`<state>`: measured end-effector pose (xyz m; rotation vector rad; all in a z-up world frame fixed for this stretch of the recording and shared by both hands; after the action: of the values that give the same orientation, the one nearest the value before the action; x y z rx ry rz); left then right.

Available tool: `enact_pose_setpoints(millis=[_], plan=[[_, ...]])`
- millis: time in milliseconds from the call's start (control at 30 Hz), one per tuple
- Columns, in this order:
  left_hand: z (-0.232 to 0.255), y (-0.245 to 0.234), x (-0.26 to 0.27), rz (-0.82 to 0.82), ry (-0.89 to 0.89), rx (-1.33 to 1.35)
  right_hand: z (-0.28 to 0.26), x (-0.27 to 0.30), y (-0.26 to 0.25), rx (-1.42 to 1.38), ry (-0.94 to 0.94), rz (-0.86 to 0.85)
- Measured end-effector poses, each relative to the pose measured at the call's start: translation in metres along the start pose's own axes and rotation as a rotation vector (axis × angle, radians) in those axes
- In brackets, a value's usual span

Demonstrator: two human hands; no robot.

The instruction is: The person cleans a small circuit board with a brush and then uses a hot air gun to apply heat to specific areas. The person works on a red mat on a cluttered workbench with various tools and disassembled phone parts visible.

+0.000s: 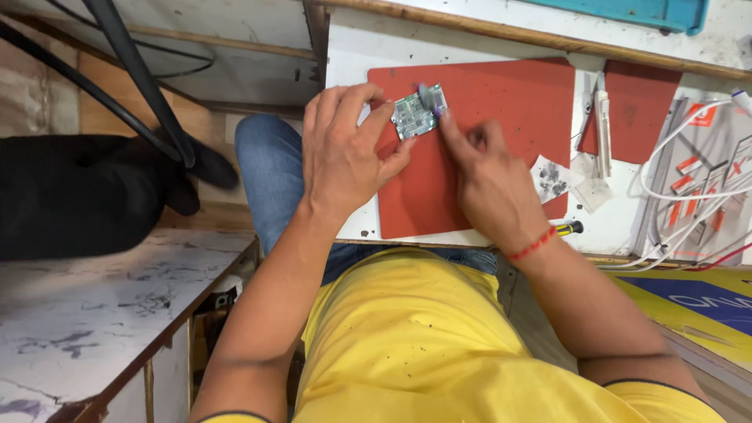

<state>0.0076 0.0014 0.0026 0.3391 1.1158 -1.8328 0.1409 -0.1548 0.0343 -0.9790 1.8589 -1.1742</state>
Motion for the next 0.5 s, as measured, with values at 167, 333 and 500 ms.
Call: enact_pose_setpoints(millis=[167,333,500], plan=[[-0.008,0.0,-0.01,0.028,0.017,-0.019,-0.01,-0.026,-0.004,-0.036,-0.002,0.02],[-0.003,0.002,-0.006,-0.008,-0.005,0.006,0.001,-0.006,-0.008,-0.04,-0.004,0.025],[-0.006,0.001,-0.005,0.007,-0.052,0.015,0.014,-0.001,0.003,-0.032,-0.017,0.062]])
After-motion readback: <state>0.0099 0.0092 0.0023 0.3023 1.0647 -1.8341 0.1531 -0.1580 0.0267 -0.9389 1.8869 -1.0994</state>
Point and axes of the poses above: each hand's wrist, its own x-axis away from the middle knuckle, its own y-axis out of the palm, z = x × y, the point moved 2 cm from there along -x, towards the middle knuckle, and after that the axes turned 15 degrees about z, right-handed, at the moved point
